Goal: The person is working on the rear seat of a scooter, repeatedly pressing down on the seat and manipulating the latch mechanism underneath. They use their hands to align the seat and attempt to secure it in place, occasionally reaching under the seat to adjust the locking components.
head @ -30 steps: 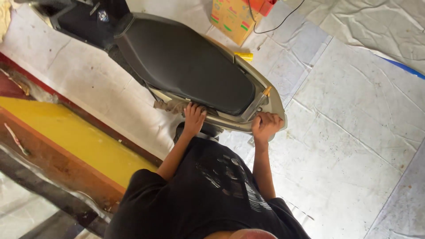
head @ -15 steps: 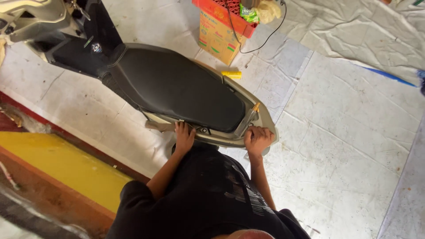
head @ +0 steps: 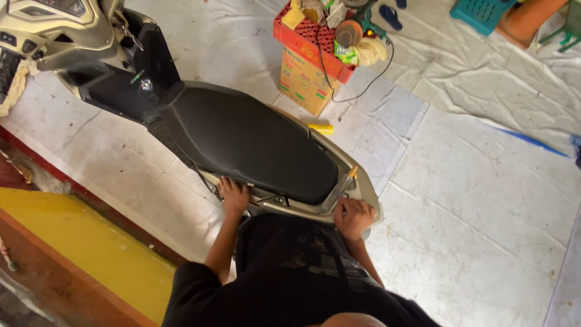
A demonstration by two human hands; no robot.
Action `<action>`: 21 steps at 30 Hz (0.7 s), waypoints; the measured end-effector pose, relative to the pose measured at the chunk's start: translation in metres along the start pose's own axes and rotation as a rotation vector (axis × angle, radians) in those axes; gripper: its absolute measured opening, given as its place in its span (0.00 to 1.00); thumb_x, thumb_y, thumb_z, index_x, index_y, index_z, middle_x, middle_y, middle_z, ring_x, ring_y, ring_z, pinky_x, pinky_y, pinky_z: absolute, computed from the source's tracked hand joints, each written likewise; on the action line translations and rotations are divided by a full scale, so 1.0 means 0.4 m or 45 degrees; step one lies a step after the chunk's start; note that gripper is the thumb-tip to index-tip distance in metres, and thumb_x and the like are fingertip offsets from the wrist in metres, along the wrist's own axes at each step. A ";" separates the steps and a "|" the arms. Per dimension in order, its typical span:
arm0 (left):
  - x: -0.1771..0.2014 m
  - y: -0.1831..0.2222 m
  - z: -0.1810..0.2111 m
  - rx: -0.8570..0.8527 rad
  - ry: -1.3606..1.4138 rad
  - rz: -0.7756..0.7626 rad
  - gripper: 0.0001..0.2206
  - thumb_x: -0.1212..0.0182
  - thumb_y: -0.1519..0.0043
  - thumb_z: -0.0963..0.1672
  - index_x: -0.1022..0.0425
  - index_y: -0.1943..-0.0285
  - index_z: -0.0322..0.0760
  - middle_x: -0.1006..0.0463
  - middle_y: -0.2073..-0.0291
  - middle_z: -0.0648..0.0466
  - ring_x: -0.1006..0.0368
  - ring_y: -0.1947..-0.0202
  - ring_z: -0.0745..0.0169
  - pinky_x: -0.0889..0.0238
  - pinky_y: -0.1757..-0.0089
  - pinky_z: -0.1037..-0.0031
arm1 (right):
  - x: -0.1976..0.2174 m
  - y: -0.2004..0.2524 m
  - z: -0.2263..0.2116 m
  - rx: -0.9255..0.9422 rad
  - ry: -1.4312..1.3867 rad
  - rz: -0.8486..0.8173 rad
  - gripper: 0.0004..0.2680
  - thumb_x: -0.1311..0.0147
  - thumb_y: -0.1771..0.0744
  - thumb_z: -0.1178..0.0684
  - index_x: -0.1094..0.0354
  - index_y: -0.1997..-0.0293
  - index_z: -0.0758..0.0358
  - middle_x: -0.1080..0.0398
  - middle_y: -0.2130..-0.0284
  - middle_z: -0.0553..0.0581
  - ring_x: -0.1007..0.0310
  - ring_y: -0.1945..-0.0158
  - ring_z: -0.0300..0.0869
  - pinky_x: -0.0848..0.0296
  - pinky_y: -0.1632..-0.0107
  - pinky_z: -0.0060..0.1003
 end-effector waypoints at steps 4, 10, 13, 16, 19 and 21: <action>-0.074 0.070 0.094 -0.070 -0.277 -0.321 0.38 0.51 0.34 0.56 0.47 0.27 0.16 0.55 0.26 0.25 0.67 0.25 0.23 0.66 0.33 0.42 | -0.002 0.002 -0.004 0.074 -0.042 -0.044 0.04 0.43 0.41 0.56 0.22 0.70 0.51 0.23 0.74 0.45 0.27 0.66 0.40 0.37 0.57 0.40; 0.069 0.074 0.052 -0.237 0.046 0.018 0.26 0.53 0.31 0.51 0.31 0.32 0.27 0.36 0.31 0.35 0.49 0.27 0.30 0.58 0.32 0.47 | -0.015 0.008 0.006 0.023 0.030 -0.037 0.05 0.43 0.40 0.56 0.21 0.70 0.50 0.24 0.74 0.46 0.28 0.66 0.40 0.37 0.56 0.38; 0.064 0.020 -0.011 -0.259 0.011 0.212 0.21 0.54 0.28 0.47 0.29 0.36 0.25 0.31 0.34 0.34 0.44 0.28 0.28 0.51 0.32 0.51 | 0.000 -0.017 -0.005 0.066 0.002 -0.020 0.04 0.43 0.39 0.56 0.22 0.70 0.51 0.24 0.74 0.46 0.29 0.67 0.40 0.38 0.57 0.39; 0.087 -0.018 -0.035 -0.054 0.159 0.292 0.22 0.53 0.31 0.45 0.30 0.34 0.23 0.34 0.32 0.31 0.46 0.29 0.28 0.49 0.34 0.53 | 0.000 -0.005 -0.009 0.091 -0.019 -0.032 0.04 0.43 0.39 0.56 0.23 0.71 0.51 0.24 0.75 0.46 0.30 0.68 0.41 0.40 0.58 0.39; 0.070 0.002 0.005 0.051 0.113 0.230 0.22 0.50 0.33 0.46 0.32 0.34 0.24 0.36 0.30 0.32 0.46 0.28 0.31 0.50 0.31 0.53 | 0.006 0.005 -0.005 0.116 -0.013 -0.060 0.03 0.44 0.40 0.57 0.23 0.71 0.53 0.25 0.75 0.47 0.30 0.67 0.42 0.40 0.58 0.40; 0.012 0.046 0.039 -0.024 0.097 0.190 0.24 0.49 0.33 0.47 0.35 0.32 0.24 0.39 0.29 0.33 0.50 0.27 0.31 0.53 0.31 0.52 | 0.000 -0.023 -0.012 0.144 -0.021 -0.053 0.03 0.44 0.39 0.57 0.24 0.71 0.54 0.25 0.74 0.47 0.30 0.67 0.43 0.40 0.57 0.40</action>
Point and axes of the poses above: each hand's wrist, its own y-axis away from the middle knuckle, its own x-axis out of the back of the hand, z = x × y, the point moved 4 cm from there along -y, towards the middle knuckle
